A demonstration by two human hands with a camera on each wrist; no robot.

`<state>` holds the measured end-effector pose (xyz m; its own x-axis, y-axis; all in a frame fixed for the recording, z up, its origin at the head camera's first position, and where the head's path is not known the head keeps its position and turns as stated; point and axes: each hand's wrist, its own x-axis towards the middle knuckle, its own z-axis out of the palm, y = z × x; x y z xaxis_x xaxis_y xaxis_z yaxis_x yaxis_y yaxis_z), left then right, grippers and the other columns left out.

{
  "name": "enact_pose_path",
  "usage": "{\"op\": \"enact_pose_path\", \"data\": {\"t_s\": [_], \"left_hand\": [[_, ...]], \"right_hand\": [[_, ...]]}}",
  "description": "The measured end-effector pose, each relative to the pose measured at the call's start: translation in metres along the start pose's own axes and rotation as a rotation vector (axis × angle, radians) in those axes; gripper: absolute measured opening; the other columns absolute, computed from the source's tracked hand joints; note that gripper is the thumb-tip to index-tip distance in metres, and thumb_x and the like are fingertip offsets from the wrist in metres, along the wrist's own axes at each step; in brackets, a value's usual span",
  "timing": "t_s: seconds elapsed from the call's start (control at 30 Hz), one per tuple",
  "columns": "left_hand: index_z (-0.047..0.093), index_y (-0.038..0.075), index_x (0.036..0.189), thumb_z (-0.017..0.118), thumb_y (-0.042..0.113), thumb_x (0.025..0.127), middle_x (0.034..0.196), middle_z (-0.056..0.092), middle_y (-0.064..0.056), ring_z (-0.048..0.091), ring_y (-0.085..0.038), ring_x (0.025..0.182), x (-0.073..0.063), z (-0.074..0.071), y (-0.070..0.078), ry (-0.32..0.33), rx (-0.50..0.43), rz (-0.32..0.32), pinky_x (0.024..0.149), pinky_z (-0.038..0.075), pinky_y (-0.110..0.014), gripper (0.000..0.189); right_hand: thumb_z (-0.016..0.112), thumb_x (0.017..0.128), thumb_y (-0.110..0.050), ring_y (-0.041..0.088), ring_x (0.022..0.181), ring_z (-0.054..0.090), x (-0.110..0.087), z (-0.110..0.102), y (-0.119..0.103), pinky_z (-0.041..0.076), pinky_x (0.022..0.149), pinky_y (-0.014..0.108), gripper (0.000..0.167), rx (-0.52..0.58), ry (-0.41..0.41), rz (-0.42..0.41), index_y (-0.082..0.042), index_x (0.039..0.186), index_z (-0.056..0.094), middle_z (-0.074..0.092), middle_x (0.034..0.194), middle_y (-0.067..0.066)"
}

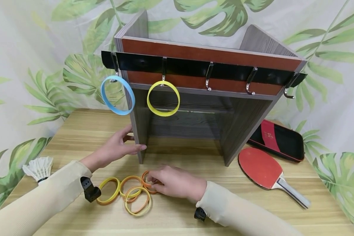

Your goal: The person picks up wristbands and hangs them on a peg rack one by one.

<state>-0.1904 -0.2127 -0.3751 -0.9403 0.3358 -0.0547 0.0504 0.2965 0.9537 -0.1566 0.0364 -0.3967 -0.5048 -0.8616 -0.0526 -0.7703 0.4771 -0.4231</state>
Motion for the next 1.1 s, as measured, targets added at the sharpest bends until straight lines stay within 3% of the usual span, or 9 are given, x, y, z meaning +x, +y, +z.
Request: {"op": "enact_pose_path", "data": {"t_s": [0.17, 0.3, 0.47, 0.63, 0.8, 1.0, 1.1], "left_hand": [[0.023, 0.021, 0.168, 0.079, 0.018, 0.095, 0.156, 0.042, -0.02, 0.048, -0.042, 0.138, 0.001, 0.001, 0.0, 0.002, -0.003, 0.001, 0.092, 0.066, -0.037, 0.092], [0.023, 0.02, 0.168, 0.079, 0.018, 0.095, 0.156, 0.042, -0.02, 0.048, -0.042, 0.139, 0.001, 0.001, 0.0, 0.002, -0.003, 0.003, 0.093, 0.066, -0.036, 0.091], [0.022, 0.021, 0.168, 0.079, 0.019, 0.095, 0.158, 0.041, -0.019, 0.047, -0.042, 0.139, 0.001, 0.0, 0.0, 0.002, 0.003, -0.002, 0.093, 0.066, -0.037, 0.093], [0.021, 0.023, 0.169, 0.079, 0.019, 0.095, 0.157, 0.041, -0.019, 0.047, -0.042, 0.139, 0.001, 0.0, -0.001, 0.002, 0.003, 0.002, 0.093, 0.066, -0.036, 0.094], [0.021, 0.021, 0.169, 0.079, 0.018, 0.095, 0.157, 0.042, -0.019, 0.048, -0.043, 0.139, 0.0, 0.0, -0.002, 0.002, -0.001, 0.007, 0.093, 0.066, -0.037, 0.094], [0.019, 0.018, 0.169, 0.079, 0.018, 0.095, 0.163, 0.037, -0.018, 0.048, -0.044, 0.14, 0.001, 0.0, -0.003, 0.001, 0.004, 0.0, 0.094, 0.066, -0.04, 0.096], [0.018, 0.017, 0.169, 0.079, 0.018, 0.095, 0.164, 0.036, -0.018, 0.047, -0.044, 0.141, 0.001, -0.001, -0.002, 0.0, 0.005, -0.003, 0.093, 0.066, -0.039, 0.096]], "right_hand": [[0.07, 0.102, -0.024, 0.0, 0.075, 0.053, 0.0, 0.005, -0.001, 0.042, 0.067, 0.014, 0.005, -0.132, -0.01, -0.022, -0.022, 0.098, 0.069, 0.065, 0.087, -0.014], [0.073, 0.1, -0.022, 0.001, 0.076, 0.053, 0.001, 0.005, -0.002, 0.044, 0.069, 0.017, 0.007, -0.192, -0.008, -0.029, -0.023, 0.095, 0.068, 0.061, 0.083, -0.015], [0.074, 0.099, -0.019, 0.0, 0.079, 0.054, 0.0, 0.005, -0.003, 0.051, 0.079, 0.019, 0.009, -0.227, 0.0, -0.048, -0.022, 0.096, 0.066, 0.064, 0.087, -0.014], [0.072, 0.1, -0.02, 0.004, 0.091, 0.065, -0.002, 0.006, -0.004, 0.058, 0.084, 0.02, 0.005, -0.306, 0.09, -0.047, -0.021, 0.105, 0.071, 0.073, 0.102, -0.011], [0.069, 0.102, -0.02, 0.013, 0.101, 0.071, -0.005, 0.004, -0.004, 0.062, 0.08, 0.023, 0.014, -0.389, 0.181, -0.041, -0.018, 0.116, 0.071, 0.077, 0.112, -0.006], [0.072, 0.1, -0.021, 0.011, 0.082, 0.068, -0.01, -0.001, 0.004, 0.055, 0.059, 0.02, 0.011, -0.44, 0.232, 0.02, -0.017, 0.11, 0.068, 0.072, 0.091, -0.005], [0.069, 0.103, -0.024, 0.013, 0.083, 0.068, -0.012, -0.004, 0.008, 0.057, 0.06, 0.023, 0.009, -0.414, 0.251, 0.063, -0.018, 0.108, 0.07, 0.073, 0.092, -0.004]]}}
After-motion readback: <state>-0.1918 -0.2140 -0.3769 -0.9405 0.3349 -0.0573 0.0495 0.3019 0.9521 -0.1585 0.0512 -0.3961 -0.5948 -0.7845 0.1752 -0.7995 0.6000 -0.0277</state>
